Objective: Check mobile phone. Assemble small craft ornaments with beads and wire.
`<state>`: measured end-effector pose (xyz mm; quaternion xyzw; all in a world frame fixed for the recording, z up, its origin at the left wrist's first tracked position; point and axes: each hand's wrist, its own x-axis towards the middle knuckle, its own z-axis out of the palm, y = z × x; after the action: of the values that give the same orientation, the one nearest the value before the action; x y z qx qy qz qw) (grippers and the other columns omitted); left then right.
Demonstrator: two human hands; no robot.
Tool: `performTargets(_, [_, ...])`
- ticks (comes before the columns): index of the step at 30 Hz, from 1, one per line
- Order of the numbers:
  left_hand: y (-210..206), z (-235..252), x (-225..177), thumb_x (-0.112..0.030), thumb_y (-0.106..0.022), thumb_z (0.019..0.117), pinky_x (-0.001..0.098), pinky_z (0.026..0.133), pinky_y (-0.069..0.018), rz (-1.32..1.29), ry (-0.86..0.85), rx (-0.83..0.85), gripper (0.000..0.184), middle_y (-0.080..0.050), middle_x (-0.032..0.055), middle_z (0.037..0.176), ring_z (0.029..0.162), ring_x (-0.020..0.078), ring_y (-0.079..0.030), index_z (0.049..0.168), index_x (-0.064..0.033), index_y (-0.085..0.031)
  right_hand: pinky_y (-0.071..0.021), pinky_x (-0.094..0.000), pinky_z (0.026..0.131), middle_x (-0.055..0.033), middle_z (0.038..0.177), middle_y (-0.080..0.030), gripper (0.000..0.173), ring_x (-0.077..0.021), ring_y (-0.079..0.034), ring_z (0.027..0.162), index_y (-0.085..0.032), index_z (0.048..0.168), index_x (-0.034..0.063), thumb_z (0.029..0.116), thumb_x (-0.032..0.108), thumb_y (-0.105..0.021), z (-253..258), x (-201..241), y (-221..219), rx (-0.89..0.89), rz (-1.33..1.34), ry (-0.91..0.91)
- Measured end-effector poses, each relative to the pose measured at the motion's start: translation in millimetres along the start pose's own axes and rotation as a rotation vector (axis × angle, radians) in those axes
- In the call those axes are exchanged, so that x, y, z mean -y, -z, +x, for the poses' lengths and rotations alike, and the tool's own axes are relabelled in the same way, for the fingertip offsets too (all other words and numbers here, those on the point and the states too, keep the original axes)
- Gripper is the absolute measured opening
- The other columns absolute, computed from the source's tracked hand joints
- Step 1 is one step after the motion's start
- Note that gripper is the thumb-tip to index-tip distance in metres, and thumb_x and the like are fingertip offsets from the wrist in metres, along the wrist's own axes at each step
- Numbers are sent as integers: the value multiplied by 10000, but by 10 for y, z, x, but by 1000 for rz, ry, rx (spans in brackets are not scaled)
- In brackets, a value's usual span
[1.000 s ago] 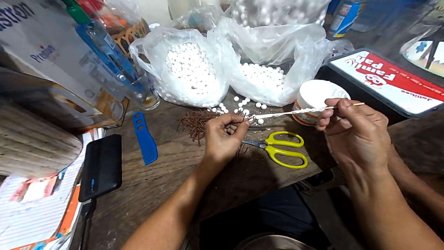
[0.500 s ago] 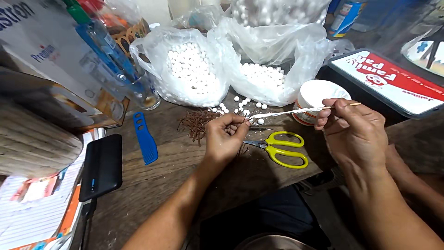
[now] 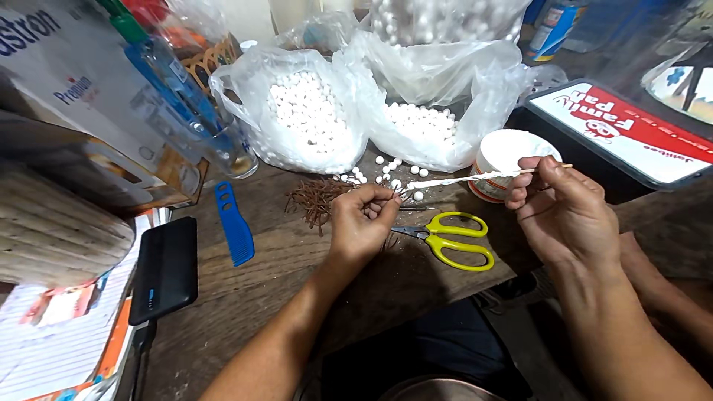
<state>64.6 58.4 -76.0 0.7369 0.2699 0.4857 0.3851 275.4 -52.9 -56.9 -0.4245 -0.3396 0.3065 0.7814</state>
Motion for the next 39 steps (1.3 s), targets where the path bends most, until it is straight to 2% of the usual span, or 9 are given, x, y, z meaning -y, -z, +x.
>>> performTargets(17, [0, -12, 44, 12, -692, 860, 91, 525, -429, 63, -99, 35, 55, -646, -14, 696, 559, -76, -504, 881, 30, -740, -591, -190, 640, 47, 757, -730, 385, -35, -680, 647, -740, 946, 107, 1058, 49, -377, -5, -55, -35, 47, -90, 108])
performTargets(32, [-5, -12, 50, 2, -688, 848, 95, 520, -418, 108, -107, 13, 58, -638, -13, 692, 557, -71, -497, 859, 19, -743, -590, -191, 633, 53, 754, -728, 398, -35, -676, 635, -739, 925, 126, 1057, 60, -370, -31, -27, -17, 46, -105, 92])
performTargets(39, [-10, -17, 59, 2, -691, 844, 91, 525, -419, 123, -131, 20, 60, -637, -2, 686, 557, -70, -501, 852, 27, -745, -592, -195, 633, 47, 761, -730, 371, -41, -680, 645, -739, 951, 103, 1052, 39, -388, -8, -49, -43, 52, -107, 119])
